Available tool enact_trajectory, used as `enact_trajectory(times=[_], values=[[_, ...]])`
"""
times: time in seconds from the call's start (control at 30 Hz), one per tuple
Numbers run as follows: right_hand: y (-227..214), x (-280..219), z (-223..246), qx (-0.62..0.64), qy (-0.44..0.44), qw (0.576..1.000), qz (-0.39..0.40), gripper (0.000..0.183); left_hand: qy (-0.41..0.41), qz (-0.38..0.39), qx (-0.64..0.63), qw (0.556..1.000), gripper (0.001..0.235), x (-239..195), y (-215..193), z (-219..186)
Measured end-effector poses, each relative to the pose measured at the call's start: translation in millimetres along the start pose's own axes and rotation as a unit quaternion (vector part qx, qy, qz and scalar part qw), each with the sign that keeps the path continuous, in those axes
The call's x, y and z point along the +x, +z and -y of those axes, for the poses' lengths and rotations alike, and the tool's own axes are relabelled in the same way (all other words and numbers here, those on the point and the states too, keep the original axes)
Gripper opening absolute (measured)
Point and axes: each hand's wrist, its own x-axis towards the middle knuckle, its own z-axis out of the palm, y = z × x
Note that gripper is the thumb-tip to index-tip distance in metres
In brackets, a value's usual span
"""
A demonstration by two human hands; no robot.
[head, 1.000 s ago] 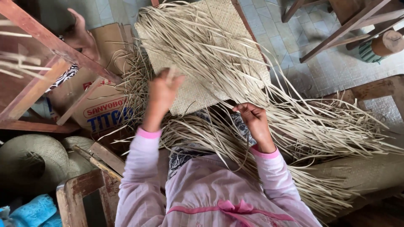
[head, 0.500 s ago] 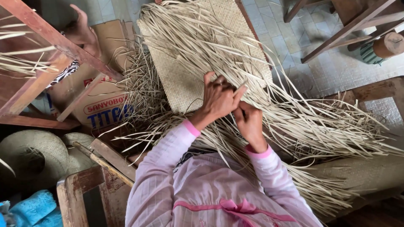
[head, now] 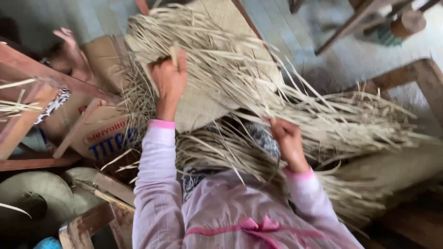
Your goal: Weaving dried plant fibers together to create a mat or similar craft item.
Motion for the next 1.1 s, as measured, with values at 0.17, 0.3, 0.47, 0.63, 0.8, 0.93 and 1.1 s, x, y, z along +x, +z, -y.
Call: enact_trajectory(times=[0.17, 0.3, 0.47, 0.63, 0.8, 0.93, 1.1], values=[[4.4, 40.6, -13.7, 0.247, 0.147, 0.956, 0.056, 0.022, 0.153, 0.065, -0.22, 0.961, 0.031, -44.2, -18.0, -65.1], [6.1, 46.2, -19.6, 0.114, 0.044, 0.993, 0.005, 0.015, 0.191, 0.041, -0.294, 0.935, 0.027, -64.2, -18.8, -96.1], [14.6, 34.7, -12.8, -0.15, -0.17, 0.973, -0.046, 0.013, 0.278, -0.133, -0.217, 0.926, 0.02, -74.2, -38.4, -135.1], [18.0, 26.4, -21.4, -0.266, -0.302, 0.915, -0.015, 0.017, 0.26, -0.087, -0.195, 0.942, 0.035, -72.4, -28.4, -143.5], [23.0, 31.0, -36.9, -0.264, -0.306, 0.915, 0.001, 0.015, 0.201, 0.003, -0.205, 0.958, 0.041, -72.2, -20.2, -133.4], [31.5, 7.9, -4.5, -0.252, -0.281, 0.926, 0.004, 0.017, 0.192, -0.057, -0.082, 0.976, 0.015, -39.4, -3.5, -105.7], [2.9, -24.9, 26.6, -0.183, -0.186, 0.965, -0.015, 0.013, 0.113, -0.183, 0.087, 0.973, 0.033, -12.0, 25.3, -0.8]])
